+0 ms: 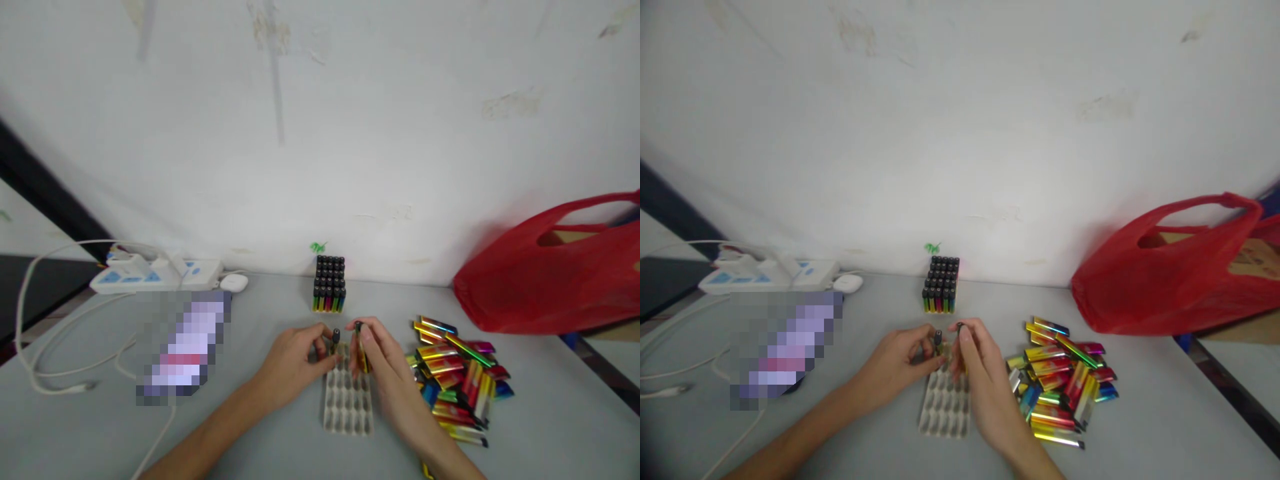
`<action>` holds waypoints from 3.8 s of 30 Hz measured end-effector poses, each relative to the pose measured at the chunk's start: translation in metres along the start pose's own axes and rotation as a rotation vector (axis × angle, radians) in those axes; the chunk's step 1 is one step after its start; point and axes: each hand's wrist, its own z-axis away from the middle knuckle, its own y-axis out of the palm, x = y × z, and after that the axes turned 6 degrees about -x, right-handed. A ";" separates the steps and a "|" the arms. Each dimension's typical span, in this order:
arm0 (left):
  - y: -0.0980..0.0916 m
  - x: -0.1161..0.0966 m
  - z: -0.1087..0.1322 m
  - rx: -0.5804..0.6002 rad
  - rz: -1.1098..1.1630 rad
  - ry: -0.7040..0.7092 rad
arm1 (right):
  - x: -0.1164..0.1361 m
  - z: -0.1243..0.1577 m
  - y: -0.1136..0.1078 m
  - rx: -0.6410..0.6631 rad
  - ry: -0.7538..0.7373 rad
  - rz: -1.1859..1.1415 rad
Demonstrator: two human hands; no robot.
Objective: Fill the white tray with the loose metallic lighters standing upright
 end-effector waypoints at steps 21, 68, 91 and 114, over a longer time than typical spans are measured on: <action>0.000 0.002 -0.002 0.003 0.047 -0.005 | 0.004 -0.001 -0.004 -0.025 -0.439 0.459; -0.001 0.000 -0.002 0.028 -0.018 -0.026 | -0.015 -0.026 -0.041 -0.216 -0.623 1.200; -0.002 -0.002 -0.002 0.032 -0.011 -0.040 | -0.009 -0.022 -0.033 -0.140 -0.422 0.672; -0.003 -0.005 -0.001 0.026 0.009 -0.061 | 0.007 -0.014 -0.015 0.161 0.346 -0.399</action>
